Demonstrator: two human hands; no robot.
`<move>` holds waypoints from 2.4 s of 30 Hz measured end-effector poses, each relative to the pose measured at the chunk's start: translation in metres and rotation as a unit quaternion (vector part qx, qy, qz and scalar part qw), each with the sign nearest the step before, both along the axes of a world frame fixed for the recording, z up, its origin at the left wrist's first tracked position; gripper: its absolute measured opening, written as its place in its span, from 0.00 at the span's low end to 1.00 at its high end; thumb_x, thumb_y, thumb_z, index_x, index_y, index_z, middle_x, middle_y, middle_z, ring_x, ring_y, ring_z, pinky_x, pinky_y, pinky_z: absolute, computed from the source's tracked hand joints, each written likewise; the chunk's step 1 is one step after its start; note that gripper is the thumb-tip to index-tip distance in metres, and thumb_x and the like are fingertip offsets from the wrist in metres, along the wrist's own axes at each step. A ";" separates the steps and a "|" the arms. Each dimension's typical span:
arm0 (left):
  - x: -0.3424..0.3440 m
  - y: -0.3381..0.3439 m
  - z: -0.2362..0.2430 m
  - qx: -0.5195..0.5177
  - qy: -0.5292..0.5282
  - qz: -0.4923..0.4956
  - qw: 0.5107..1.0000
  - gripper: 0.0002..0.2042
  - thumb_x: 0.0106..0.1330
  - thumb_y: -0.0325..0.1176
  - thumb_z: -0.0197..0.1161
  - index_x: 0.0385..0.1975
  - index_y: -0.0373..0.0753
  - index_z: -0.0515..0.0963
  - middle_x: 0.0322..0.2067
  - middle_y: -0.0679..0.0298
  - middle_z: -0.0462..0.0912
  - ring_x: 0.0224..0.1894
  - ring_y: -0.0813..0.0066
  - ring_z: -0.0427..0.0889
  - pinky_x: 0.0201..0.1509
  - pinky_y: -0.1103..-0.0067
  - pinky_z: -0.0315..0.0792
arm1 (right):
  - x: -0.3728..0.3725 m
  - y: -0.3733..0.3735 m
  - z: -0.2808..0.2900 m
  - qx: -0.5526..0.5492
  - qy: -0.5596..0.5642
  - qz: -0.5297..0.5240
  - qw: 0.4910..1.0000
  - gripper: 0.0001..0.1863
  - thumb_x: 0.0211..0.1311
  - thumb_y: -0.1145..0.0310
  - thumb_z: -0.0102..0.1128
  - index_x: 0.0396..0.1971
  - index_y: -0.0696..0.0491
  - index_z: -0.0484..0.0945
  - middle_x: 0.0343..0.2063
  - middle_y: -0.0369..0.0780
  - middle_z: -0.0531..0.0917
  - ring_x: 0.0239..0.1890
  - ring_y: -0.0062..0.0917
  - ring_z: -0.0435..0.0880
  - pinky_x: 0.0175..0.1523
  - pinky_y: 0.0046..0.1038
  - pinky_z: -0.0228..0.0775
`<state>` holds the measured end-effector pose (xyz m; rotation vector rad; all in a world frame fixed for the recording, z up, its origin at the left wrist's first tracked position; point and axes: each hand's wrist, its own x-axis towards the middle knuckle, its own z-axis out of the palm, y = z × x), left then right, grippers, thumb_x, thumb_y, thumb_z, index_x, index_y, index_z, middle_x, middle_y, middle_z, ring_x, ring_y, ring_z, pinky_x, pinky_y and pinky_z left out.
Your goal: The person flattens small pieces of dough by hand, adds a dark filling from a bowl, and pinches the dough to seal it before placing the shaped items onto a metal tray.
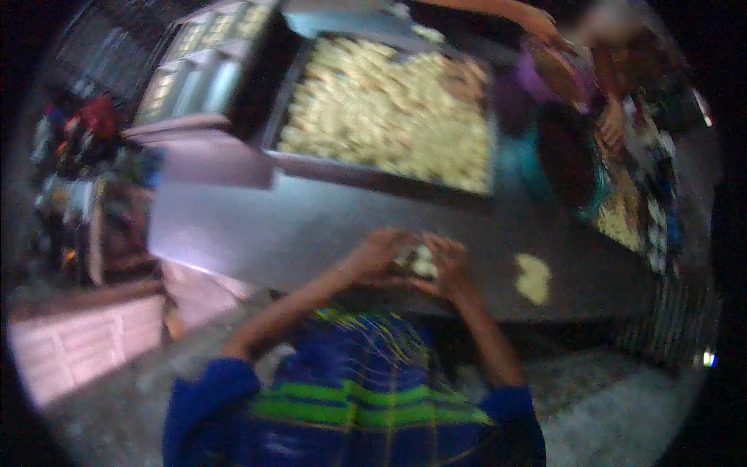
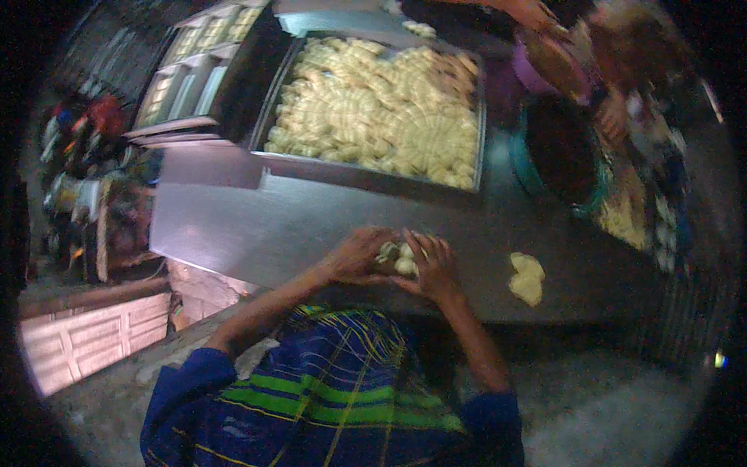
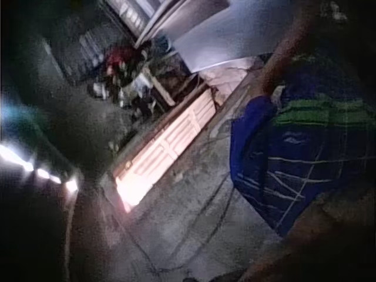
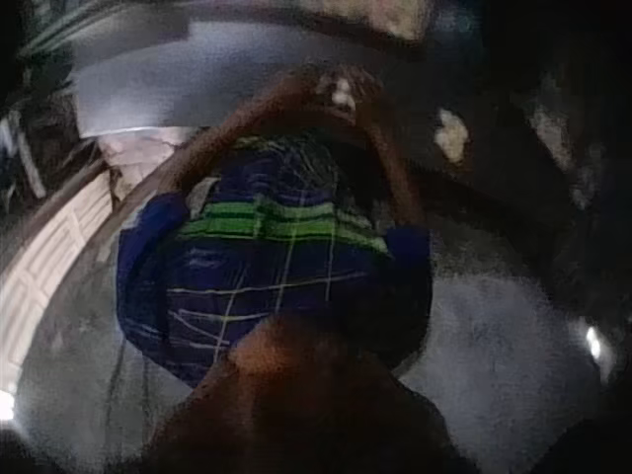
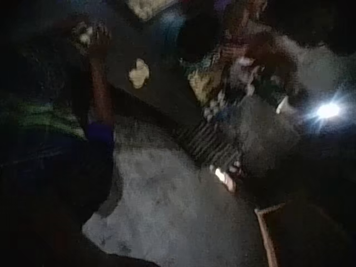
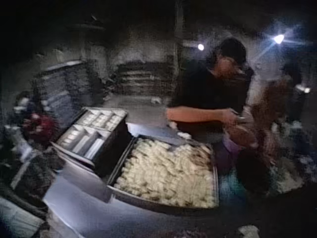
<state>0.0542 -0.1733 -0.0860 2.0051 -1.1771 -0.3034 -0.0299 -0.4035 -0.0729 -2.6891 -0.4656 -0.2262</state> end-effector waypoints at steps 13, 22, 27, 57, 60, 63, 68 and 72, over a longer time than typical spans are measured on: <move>-0.016 -0.005 -0.052 0.039 -0.300 -0.090 0.949 0.19 0.64 0.41 0.56 0.52 0.40 0.75 0.53 0.55 0.77 0.53 0.58 0.77 0.54 0.62 0.71 | -0.020 -0.039 -0.067 -0.137 -0.025 0.081 0.987 0.30 0.50 0.47 0.70 0.49 0.49 0.78 0.42 0.43 0.81 0.42 0.41 0.81 0.46 0.44 0.74; -0.015 -0.024 -0.012 0.061 0.216 0.041 0.974 0.25 0.63 0.39 0.62 0.58 0.34 0.71 0.49 0.49 0.80 0.51 0.50 0.80 0.55 0.61 0.74 | 0.064 -0.032 0.019 -0.154 0.406 0.149 0.888 0.34 0.53 0.47 0.68 0.56 0.53 0.76 0.48 0.48 0.81 0.52 0.45 0.79 0.57 0.42 0.71; 0.057 0.049 0.023 -0.024 0.309 0.090 0.947 0.28 0.63 0.52 0.63 0.56 0.37 0.76 0.49 0.46 0.81 0.51 0.48 0.81 0.56 0.61 0.74 | 0.198 0.085 0.122 -0.226 0.443 0.281 0.820 0.28 0.55 0.49 0.65 0.50 0.53 0.76 0.45 0.47 0.81 0.49 0.45 0.81 0.52 0.45 0.73; 0.386 0.365 0.124 0.257 -0.022 0.653 0.712 0.32 0.54 0.42 0.70 0.56 0.31 0.66 0.49 0.49 0.71 0.56 0.51 0.72 0.52 0.54 0.72 | 0.648 0.512 0.129 -0.098 0.055 0.633 0.766 0.31 0.41 0.80 0.66 0.52 0.54 0.76 0.43 0.41 0.77 0.51 0.37 0.76 0.52 0.36 0.73; 0.385 0.370 0.122 0.226 -0.013 0.666 0.711 0.33 0.54 0.42 0.71 0.56 0.32 0.65 0.50 0.48 0.70 0.56 0.50 0.71 0.52 0.55 0.74 | 0.646 0.513 0.140 -0.087 0.095 0.608 0.784 0.31 0.45 0.83 0.63 0.54 0.51 0.75 0.46 0.42 0.77 0.54 0.38 0.76 0.53 0.36 0.73; 0.388 0.365 0.111 0.231 -0.021 0.649 0.725 0.33 0.56 0.43 0.71 0.58 0.36 0.65 0.49 0.50 0.70 0.57 0.49 0.71 0.50 0.57 0.78 | 0.656 0.495 0.116 -0.097 0.095 0.553 0.822 0.31 0.47 0.86 0.60 0.55 0.46 0.75 0.46 0.42 0.77 0.54 0.39 0.76 0.53 0.37 0.73; 0.386 0.357 0.128 0.214 -0.050 0.651 0.727 0.28 0.58 0.44 0.70 0.56 0.40 0.69 0.50 0.49 0.75 0.55 0.48 0.75 0.53 0.56 0.74 | 0.623 0.474 0.122 -0.021 -0.075 0.496 0.865 0.26 0.55 0.79 0.61 0.56 0.49 0.75 0.53 0.45 0.76 0.54 0.36 0.78 0.55 0.33 0.73; 0.347 0.377 0.130 -0.015 -0.271 0.570 0.776 0.24 0.59 0.32 0.71 0.54 0.33 0.73 0.50 0.51 0.78 0.55 0.56 0.76 0.62 0.65 0.69 | 0.528 0.446 0.177 0.223 -0.105 0.295 0.923 0.23 0.57 0.73 0.66 0.54 0.51 0.76 0.49 0.45 0.79 0.47 0.34 0.83 0.48 0.32 0.76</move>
